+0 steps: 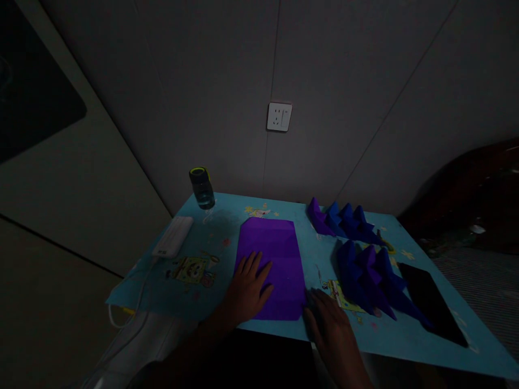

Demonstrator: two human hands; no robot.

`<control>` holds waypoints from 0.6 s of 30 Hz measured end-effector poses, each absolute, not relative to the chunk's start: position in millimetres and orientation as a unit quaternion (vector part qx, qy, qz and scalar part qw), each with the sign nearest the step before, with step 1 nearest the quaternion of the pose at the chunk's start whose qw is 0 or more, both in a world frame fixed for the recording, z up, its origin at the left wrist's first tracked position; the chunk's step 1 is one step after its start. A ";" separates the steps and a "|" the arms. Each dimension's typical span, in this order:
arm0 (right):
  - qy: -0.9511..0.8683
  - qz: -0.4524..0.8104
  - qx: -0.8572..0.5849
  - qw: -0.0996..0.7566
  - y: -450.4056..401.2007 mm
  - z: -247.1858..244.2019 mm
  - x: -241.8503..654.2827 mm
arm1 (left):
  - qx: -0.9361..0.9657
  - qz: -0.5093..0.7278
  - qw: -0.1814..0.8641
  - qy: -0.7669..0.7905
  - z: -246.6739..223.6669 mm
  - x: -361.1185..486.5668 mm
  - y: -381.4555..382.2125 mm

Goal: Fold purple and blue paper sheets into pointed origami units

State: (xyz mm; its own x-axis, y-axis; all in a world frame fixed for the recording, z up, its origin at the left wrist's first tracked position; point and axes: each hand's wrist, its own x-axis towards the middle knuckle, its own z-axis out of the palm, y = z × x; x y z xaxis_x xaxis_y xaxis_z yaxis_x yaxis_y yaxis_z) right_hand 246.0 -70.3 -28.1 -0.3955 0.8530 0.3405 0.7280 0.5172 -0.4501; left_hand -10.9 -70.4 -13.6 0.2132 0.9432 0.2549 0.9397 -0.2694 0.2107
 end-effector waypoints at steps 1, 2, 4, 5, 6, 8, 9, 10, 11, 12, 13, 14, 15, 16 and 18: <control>-0.824 0.139 -0.477 0.272 -71.3 -27.5 243.6 | 0.778 0.168 0.005 0.606 -14.3 -10.9 -70.5; -0.818 0.167 -0.478 0.273 -72.5 -25.5 240.7 | 0.777 0.169 0.003 0.607 -15.1 -10.9 -70.5; -0.786 0.236 -0.492 0.291 -74.1 -18.1 234.5 | 0.776 0.172 0.001 0.607 -16.9 -11.1 -70.1; -0.758 0.275 -0.504 0.309 -74.1 -13.3 231.3 | 0.776 0.173 0.001 0.606 -17.7 -11.3 -70.0; -0.724 0.320 -0.515 0.328 -73.5 -8.3 228.2 | 0.776 0.175 0.001 0.606 -18.3 -11.5 -69.9; -0.657 0.409 -0.525 0.355 -70.8 0.6 222.2 | 0.778 0.177 0.002 0.603 -18.7 -12.1 -69.9; -0.631 0.444 -0.524 0.362 -69.1 4.1 219.4 | 0.778 0.178 0.002 0.602 -18.7 -12.3 -70.0; -0.614 0.467 -0.521 0.365 -67.5 6.8 217.0 | 0.778 0.181 0.002 0.602 -18.5 -12.5 -70.1; -0.605 0.477 -0.521 0.367 -66.1 8.7 214.9 | 0.778 0.184 0.001 0.601 -18.2 -12.5 -70.3; -0.603 0.474 -0.525 0.368 -64.9 9.8 213.4 | 0.777 0.187 0.001 0.601 -17.9 -12.4 -70.5; -0.604 0.465 -0.533 0.367 -64.1 10.4 212.6 | 0.776 0.189 0.001 0.601 -17.5 -12.3 -70.6; -0.607 0.454 -0.542 0.363 -63.4 10.6 212.5 | 0.775 0.190 0.002 0.602 -17.1 -12.1 -70.7; -0.611 0.444 -0.550 0.357 -62.7 10.4 213.1 | 0.775 0.190 0.004 0.603 -16.7 -12.0 -70.7; -0.616 0.435 -0.555 0.350 -62.1 10.2 214.4 | 0.774 0.188 0.007 0.605 -16.5 -11.8 -70.6; -0.633 0.417 -0.558 0.338 -60.8 9.6 218.2 | 0.773 0.184 0.011 0.607 -16.5 -11.7 -70.4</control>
